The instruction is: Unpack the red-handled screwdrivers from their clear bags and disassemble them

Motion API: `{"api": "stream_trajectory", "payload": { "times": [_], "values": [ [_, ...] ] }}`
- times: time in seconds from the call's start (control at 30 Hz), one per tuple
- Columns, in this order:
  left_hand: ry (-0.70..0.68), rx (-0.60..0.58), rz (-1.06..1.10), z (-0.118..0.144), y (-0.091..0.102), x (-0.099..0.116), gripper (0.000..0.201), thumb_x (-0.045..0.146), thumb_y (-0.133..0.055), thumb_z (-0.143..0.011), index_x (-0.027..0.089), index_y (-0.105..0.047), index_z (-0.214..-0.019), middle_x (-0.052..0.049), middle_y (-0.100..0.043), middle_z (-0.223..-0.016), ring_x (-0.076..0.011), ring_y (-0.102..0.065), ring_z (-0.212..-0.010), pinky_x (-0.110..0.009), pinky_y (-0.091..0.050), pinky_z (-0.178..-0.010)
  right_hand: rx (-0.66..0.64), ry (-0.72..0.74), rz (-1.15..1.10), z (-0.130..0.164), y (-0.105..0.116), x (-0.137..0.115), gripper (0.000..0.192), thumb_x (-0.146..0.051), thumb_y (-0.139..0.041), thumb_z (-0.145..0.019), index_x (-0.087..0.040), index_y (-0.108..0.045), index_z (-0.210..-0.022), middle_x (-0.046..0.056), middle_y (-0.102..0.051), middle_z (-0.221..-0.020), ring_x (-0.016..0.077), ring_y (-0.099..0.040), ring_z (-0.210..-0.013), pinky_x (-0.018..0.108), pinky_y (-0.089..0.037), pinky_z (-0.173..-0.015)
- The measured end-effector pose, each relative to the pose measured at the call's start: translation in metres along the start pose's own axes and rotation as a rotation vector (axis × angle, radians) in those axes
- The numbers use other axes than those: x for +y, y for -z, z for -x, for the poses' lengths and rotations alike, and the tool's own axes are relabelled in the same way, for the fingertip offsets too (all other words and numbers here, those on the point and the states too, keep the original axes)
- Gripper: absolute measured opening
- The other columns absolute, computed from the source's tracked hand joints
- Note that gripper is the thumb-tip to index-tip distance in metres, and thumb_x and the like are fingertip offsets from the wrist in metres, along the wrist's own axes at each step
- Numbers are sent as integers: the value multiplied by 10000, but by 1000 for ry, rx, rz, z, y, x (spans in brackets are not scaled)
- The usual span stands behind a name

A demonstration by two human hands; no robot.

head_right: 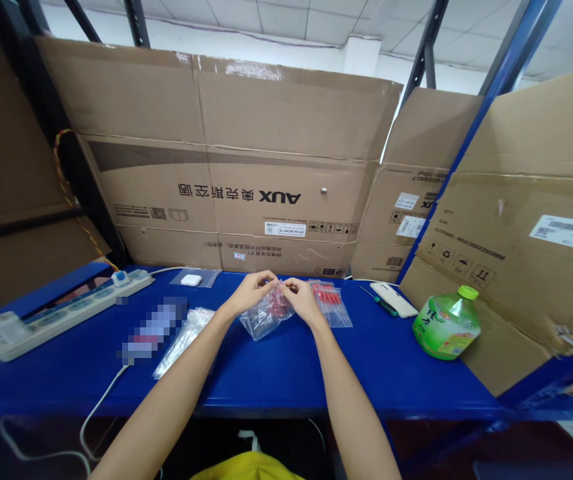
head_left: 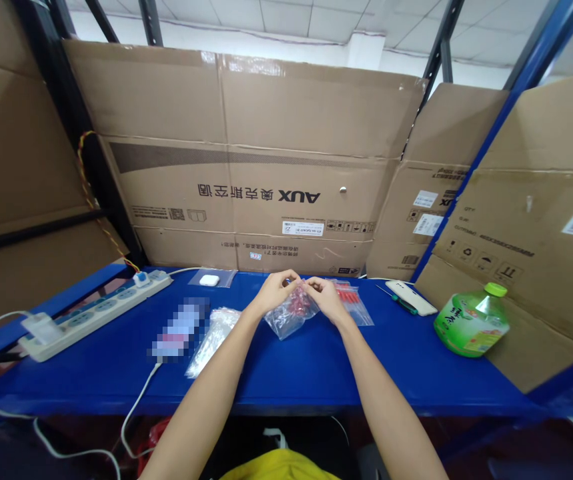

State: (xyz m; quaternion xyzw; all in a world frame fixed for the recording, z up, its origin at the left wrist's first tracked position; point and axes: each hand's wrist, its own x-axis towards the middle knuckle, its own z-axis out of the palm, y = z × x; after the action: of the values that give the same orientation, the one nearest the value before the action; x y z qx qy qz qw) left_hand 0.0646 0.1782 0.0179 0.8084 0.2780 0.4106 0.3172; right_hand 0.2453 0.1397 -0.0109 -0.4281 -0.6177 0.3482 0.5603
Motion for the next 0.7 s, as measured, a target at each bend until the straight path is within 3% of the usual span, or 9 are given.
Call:
{"api": "stream_trajectory", "payload": {
  "times": [0.3,0.7],
  "values": [
    [21,11,-56,-2,-3,-4,275,406,-557,-924,182,-701,-853,-52,-726,-850,-192,-634,-767,-270,-447,-700,6,-3,-38,1,-3,0,327,-510,-745,-757,-191,-679,-779,-15,-612,-670,131,-497,-588,257,-401,-583],
    [16,-13,-12,-1,-3,0,266,407,-563,-930,173,-667,-856,-35,-714,-848,-175,-625,-775,-260,-445,-711,20,57,92,1,0,1,276,-454,-678,-822,-179,-693,-822,12,-667,-737,154,-556,-650,271,-437,-626]
  ]
}}
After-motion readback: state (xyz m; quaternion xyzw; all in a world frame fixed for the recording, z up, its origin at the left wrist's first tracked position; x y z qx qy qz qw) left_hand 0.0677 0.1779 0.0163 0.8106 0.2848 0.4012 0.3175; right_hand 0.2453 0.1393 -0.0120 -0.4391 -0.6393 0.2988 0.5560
